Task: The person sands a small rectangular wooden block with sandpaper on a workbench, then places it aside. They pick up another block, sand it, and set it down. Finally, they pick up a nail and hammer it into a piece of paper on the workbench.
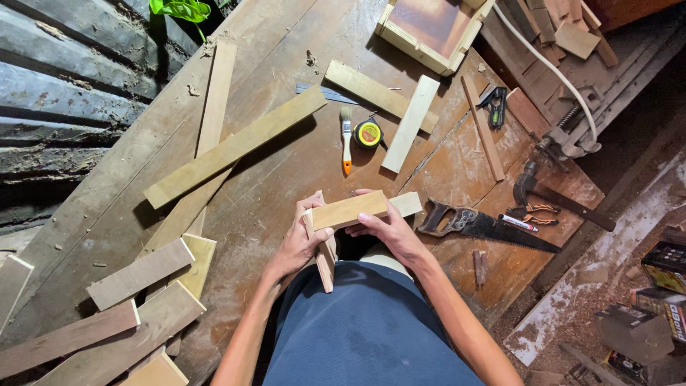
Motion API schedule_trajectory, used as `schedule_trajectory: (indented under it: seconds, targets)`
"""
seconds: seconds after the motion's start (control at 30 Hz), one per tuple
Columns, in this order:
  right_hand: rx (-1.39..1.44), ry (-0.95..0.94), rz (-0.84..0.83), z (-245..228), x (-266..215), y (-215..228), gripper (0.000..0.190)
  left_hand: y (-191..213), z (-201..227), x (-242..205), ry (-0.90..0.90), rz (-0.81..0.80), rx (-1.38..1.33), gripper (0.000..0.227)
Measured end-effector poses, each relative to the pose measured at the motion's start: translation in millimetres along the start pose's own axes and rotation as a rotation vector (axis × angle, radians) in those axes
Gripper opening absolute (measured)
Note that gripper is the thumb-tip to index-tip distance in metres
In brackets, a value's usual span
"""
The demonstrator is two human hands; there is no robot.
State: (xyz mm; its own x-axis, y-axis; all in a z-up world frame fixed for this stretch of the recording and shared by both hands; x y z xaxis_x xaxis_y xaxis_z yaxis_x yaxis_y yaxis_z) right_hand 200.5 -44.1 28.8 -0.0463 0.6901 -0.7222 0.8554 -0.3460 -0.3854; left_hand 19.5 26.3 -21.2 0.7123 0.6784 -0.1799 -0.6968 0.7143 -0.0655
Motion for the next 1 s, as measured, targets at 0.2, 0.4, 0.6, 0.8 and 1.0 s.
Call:
schedule_trajectory:
  seconds: [0.2, 0.4, 0.6, 0.8, 1.0]
  targets:
    - [-0.083, -0.018, -0.055, 5.1, -2.2, 4.7, 0.061, -8.2, -0.2, 0.6, 0.068, 0.022, 0.069, 0.065]
    - [-0.529, -0.073, -0.044, 3.2, -21.9, -14.5, 0.078, -9.9, 16.4, 4.1, -0.09, 0.134, 0.295, 0.055]
    - [-0.876, 0.26, 0.176, -25.5, -49.9, -54.1, 0.094, -7.5, 2.2, 4.4, 0.027, 0.382, 0.205, 0.062]
    - [-0.95, 0.339, 0.191, -33.7, -31.2, -75.0, 0.093, -16.1, 0.0, 5.9, -0.089, 0.393, 0.306, 0.064]
    - [-0.996, 0.513, 0.306, -33.1, -19.8, -74.1, 0.078, -23.4, 2.0, 8.2, -0.101, 0.416, 0.263, 0.071]
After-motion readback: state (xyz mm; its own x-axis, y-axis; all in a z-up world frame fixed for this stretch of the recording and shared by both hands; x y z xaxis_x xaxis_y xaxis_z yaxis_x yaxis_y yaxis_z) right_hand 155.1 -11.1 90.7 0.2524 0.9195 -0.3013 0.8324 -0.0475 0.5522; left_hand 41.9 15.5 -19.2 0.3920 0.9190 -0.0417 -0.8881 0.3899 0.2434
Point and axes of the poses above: each hand's wrist, its own x-axis towards the middle knuckle, its own y-axis out of the back of the hand, z = x × y, the point moved 6 cm from there along x, towards the middle knuckle, and after that the axes turned 7 degrees about -y, right-handed, at the moved point
